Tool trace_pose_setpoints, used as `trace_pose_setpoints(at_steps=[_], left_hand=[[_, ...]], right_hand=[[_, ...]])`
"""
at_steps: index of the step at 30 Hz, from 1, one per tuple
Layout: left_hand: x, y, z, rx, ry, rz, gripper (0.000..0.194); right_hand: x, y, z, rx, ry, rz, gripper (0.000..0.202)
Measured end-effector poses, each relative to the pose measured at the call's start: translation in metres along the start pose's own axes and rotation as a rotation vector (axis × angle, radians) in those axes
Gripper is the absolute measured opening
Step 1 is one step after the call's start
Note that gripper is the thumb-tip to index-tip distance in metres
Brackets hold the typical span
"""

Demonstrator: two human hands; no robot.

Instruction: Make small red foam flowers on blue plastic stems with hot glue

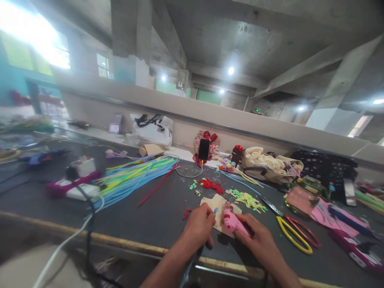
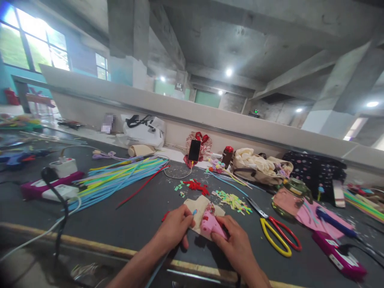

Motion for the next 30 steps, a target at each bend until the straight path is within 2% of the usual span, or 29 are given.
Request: trace_pose_setpoints(at_steps=[5, 9, 12, 15, 19, 25, 28, 30], left_hand=[[-0.002, 0.0, 0.002, 0.05, -0.014, -0.045, 0.012], [-0.004, -0.002, 0.004, 0.056, -0.03, -0.053, 0.013], [-0.004, -0.003, 0.004, 0.04, -0.035, -0.067, 0.012], [-0.004, -0.006, 0.006, 0.032, -0.055, -0.098, 0.013], [-0.009, -0.016, 0.016, 0.044, -0.127, -0.159, 0.013], [-0.017, -0.04, 0.04, 0.007, -0.236, -0.294, 0.011], [-0.015, -0.035, 0.045, -0.166, -0.205, -0.258, 0.014], [-0.014, -0.023, 0.041, -0.318, -0.125, -0.159, 0.017]], right_hand=[[-0.004, -0.035, 0.017, 0.334, -0.079, -0.154, 0.037], [-0.014, -0.07, 0.032, 0.749, -0.264, -0.293, 0.034], [-0.023, -0.084, 0.036, 1.057, -0.417, -0.358, 0.029], [-0.028, -0.077, 0.033, 1.302, -0.467, -0.32, 0.026], [-0.028, -0.052, 0.012, 1.631, -0.371, -0.29, 0.027], [-0.022, -0.024, -0.004, 1.722, -0.278, -0.228, 0.03], [-0.017, -0.017, -0.013, 1.784, -0.217, -0.244, 0.03], [-0.015, -0.011, -0.021, 1.827, -0.169, -0.263, 0.03]])
Point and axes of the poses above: each hand's wrist, its own x-axis towards the middle knuckle, its own z-axis out of the back of the hand, y = z × x, the point moved 10 cm from there along x, towards the middle knuckle
